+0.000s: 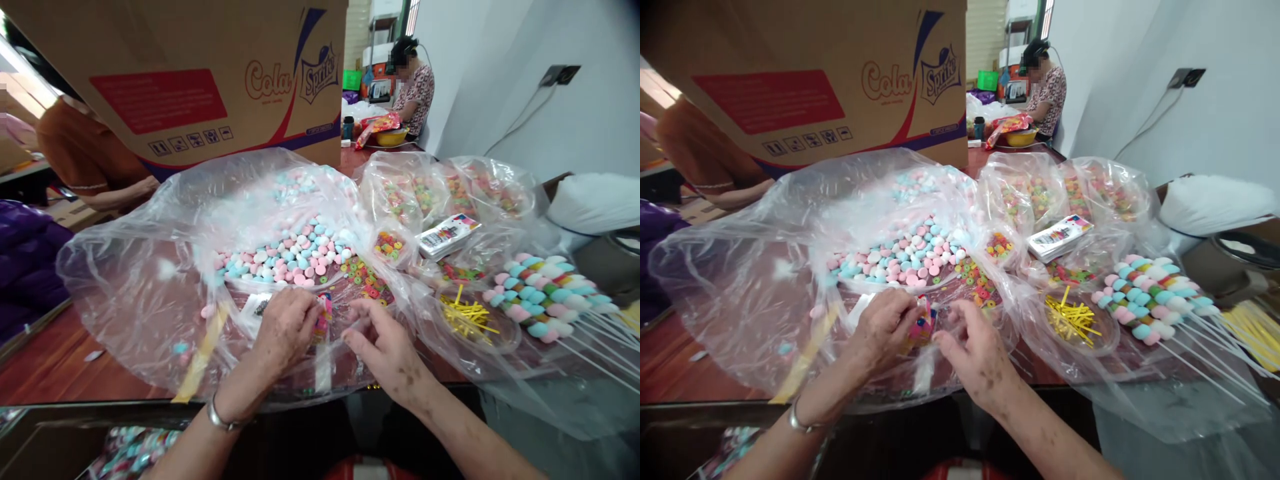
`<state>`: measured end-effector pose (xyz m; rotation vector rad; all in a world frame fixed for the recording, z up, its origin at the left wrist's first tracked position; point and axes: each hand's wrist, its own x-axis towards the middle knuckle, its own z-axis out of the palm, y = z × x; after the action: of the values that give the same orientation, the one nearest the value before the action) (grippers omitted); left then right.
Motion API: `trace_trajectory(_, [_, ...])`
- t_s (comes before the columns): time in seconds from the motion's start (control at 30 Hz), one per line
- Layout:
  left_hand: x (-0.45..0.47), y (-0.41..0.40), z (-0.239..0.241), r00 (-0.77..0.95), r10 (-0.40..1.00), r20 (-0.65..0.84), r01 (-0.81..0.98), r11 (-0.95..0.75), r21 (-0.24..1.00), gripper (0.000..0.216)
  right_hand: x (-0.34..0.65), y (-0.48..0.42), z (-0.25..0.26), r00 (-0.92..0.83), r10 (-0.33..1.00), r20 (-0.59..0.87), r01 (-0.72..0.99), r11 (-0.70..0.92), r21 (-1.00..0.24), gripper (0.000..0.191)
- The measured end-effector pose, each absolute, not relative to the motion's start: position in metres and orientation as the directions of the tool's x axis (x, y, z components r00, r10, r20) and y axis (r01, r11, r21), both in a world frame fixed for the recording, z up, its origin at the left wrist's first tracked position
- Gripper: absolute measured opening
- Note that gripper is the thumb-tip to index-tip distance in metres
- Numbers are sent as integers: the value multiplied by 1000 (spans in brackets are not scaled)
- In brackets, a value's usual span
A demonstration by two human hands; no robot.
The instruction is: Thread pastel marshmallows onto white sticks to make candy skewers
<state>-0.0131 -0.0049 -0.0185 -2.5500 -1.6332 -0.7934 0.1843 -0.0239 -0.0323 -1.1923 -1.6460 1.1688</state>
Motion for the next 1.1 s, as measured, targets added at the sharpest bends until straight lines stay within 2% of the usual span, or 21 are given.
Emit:
trace_trajectory(0.07, [3, -11, -11, 381, 796, 470, 837, -513, 192, 25, 182, -16, -30, -239, 962, 133, 260, 195, -946, 36])
trace_trajectory(0.17, [22, -20, -6, 408, 782, 472, 826, -536, 173, 22, 185, -8, -29, -218, 948, 231, 272, 286, -919, 16])
trace_trajectory(0.23, [29, -23, -5, 363, 774, 518, 828, -523, 201, 11, 192, -6, -31, -185, 948, 259, 283, 303, -910, 15])
trace_trajectory(0.33, [32, -23, -3, 293, 776, 558, 820, -504, 270, 37, 207, -7, -32, -209, 944, 256, 327, 314, -891, 16])
trace_trajectory(0.4, [32, -19, -1, 323, 840, 435, 776, -498, 386, 26, 215, -7, -31, -251, 930, 269, 378, 350, -857, 19])
trace_trajectory(0.47, [32, -14, 2, 365, 908, 205, 705, -413, 577, 6, 221, -8, -30, -274, 915, 297, 434, 394, -811, 23])
trace_trajectory(0.53, [32, -10, 3, 382, 924, -2, 625, -256, 737, 18, 224, -7, -30, -294, 900, 323, 464, 429, -775, 30])
trace_trajectory(0.6, [31, -8, 4, 388, 915, -115, 567, -138, 812, 25, 227, -5, -30, -310, 889, 336, 466, 451, -761, 35])
trace_trajectory(0.7, [29, -10, 6, 405, 902, -151, 537, -101, 837, 34, 231, -3, -32, -325, 888, 326, 462, 450, -764, 39])
trace_trajectory(0.8, [29, -14, 6, 456, 878, -147, 476, -100, 874, 26, 235, -1, -32, -321, 897, 305, 474, 431, -768, 41])
trace_trajectory(0.9, [29, -15, 2, 506, 858, -86, 493, -206, 846, 21, 239, 1, -31, -336, 887, 318, 465, 449, -763, 41])
trace_trajectory(1.0, [29, -13, -4, 529, 849, -1, 536, -334, 776, 31, 241, 1, -30, -356, 864, 357, 452, 494, -743, 42])
trace_trajectory(1.1, [30, -10, -8, 537, 843, 17, 548, -364, 753, 36, 241, -3, -27, -354, 865, 354, 454, 490, -744, 43])
